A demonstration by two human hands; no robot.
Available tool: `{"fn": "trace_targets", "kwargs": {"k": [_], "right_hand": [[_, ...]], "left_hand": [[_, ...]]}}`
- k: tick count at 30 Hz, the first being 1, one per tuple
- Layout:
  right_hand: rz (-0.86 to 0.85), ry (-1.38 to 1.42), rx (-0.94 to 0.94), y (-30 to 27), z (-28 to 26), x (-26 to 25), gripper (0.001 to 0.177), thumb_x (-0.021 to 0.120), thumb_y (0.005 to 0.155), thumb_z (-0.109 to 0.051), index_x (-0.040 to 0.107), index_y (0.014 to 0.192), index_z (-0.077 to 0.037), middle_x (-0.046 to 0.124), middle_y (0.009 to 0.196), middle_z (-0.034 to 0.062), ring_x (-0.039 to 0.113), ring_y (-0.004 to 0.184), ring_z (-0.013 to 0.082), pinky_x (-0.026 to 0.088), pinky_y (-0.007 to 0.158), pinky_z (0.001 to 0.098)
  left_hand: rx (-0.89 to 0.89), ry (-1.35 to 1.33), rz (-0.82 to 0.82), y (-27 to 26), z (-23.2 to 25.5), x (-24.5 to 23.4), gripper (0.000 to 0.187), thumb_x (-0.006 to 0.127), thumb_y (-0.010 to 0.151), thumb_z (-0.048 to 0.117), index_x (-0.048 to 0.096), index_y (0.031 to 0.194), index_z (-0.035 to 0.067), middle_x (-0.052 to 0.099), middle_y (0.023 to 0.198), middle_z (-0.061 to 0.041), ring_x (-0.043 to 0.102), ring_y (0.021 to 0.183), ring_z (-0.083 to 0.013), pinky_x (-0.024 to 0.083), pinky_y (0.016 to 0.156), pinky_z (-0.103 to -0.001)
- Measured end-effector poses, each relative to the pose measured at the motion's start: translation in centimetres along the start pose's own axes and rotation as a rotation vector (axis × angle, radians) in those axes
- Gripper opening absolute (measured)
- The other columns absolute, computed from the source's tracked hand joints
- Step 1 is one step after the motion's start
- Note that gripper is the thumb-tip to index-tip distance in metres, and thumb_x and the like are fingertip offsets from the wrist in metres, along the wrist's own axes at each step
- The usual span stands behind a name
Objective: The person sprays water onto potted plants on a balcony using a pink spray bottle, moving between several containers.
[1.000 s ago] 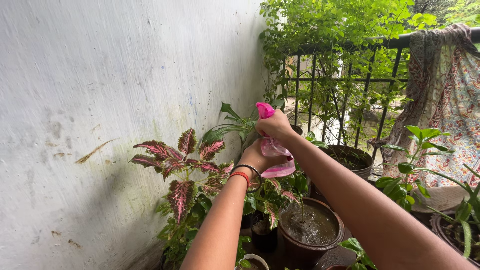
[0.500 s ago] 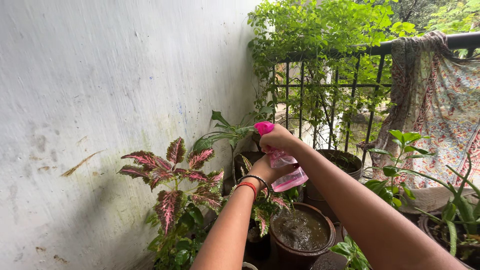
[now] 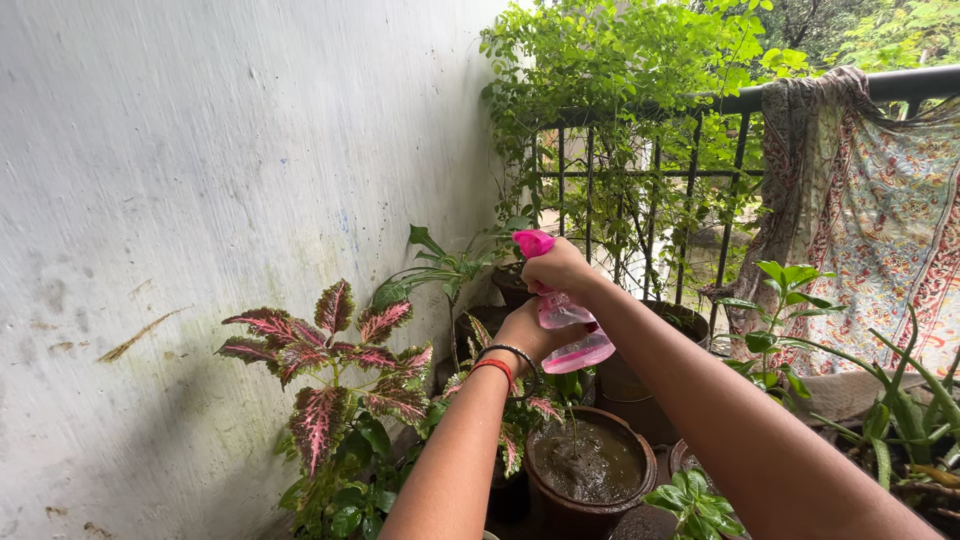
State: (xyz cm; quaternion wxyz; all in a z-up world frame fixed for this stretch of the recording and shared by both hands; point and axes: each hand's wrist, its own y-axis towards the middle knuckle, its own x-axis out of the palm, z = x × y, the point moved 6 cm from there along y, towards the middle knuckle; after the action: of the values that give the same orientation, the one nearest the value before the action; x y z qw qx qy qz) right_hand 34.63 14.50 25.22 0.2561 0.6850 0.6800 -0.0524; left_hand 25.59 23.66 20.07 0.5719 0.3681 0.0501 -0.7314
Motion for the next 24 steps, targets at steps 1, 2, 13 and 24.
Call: {"fn": "trace_targets", "kwargs": {"k": [1, 2, 13, 24], "right_hand": [[-0.005, 0.008, -0.012, 0.0, -0.1, 0.0, 0.007, 0.067, 0.063, 0.001, 0.06, 0.061, 0.002, 0.061, 0.059, 0.0067, 0.058, 0.052, 0.0146, 0.046, 0.049, 0.0305], [-0.011, 0.016, -0.024, -0.1, -0.3, 0.0, 0.008, 0.067, 0.062, 0.002, 0.06, 0.061, 0.002, 0.06, 0.059, 0.0069, 0.057, 0.052, 0.0147, 0.044, 0.049, 0.0309], [0.025, 0.034, -0.08, -0.7, -2.0, 1.3, 0.009, 0.068, 0.062, 0.003, 0.059, 0.06, 0.002, 0.06, 0.056, 0.0064, 0.058, 0.051, 0.0148, 0.046, 0.049, 0.0311], [0.119, -0.111, -0.069, -2.7, -2.5, 2.2, 0.01, 0.073, 0.06, -0.002, 0.064, 0.059, 0.003, 0.061, 0.057, 0.0063, 0.058, 0.051, 0.0146, 0.047, 0.05, 0.0313]], "left_hand": [[0.002, -0.03, -0.002, 0.0, 0.0, 0.0, 0.052, 0.082, 0.073, 0.045, 0.074, 0.118, 0.02, 0.077, 0.114, -0.002, 0.073, 0.104, -0.018, 0.055, 0.093, -0.034], [0.004, -0.06, -0.005, 0.0, -0.1, 0.0, 0.052, 0.082, 0.072, 0.044, 0.074, 0.118, 0.02, 0.077, 0.114, -0.002, 0.073, 0.104, -0.0177, 0.055, 0.093, -0.033], [0.099, -0.032, -0.004, 0.8, -1.9, -1.4, 0.05, 0.084, 0.072, 0.041, 0.075, 0.115, 0.017, 0.079, 0.11, -0.003, 0.074, 0.101, -0.0181, 0.056, 0.09, -0.034], [0.067, -0.109, -0.038, 1.0, -4.2, -1.2, 0.053, 0.084, 0.068, 0.044, 0.076, 0.112, 0.017, 0.08, 0.108, -0.003, 0.077, 0.099, -0.0202, 0.058, 0.09, -0.034]]}}
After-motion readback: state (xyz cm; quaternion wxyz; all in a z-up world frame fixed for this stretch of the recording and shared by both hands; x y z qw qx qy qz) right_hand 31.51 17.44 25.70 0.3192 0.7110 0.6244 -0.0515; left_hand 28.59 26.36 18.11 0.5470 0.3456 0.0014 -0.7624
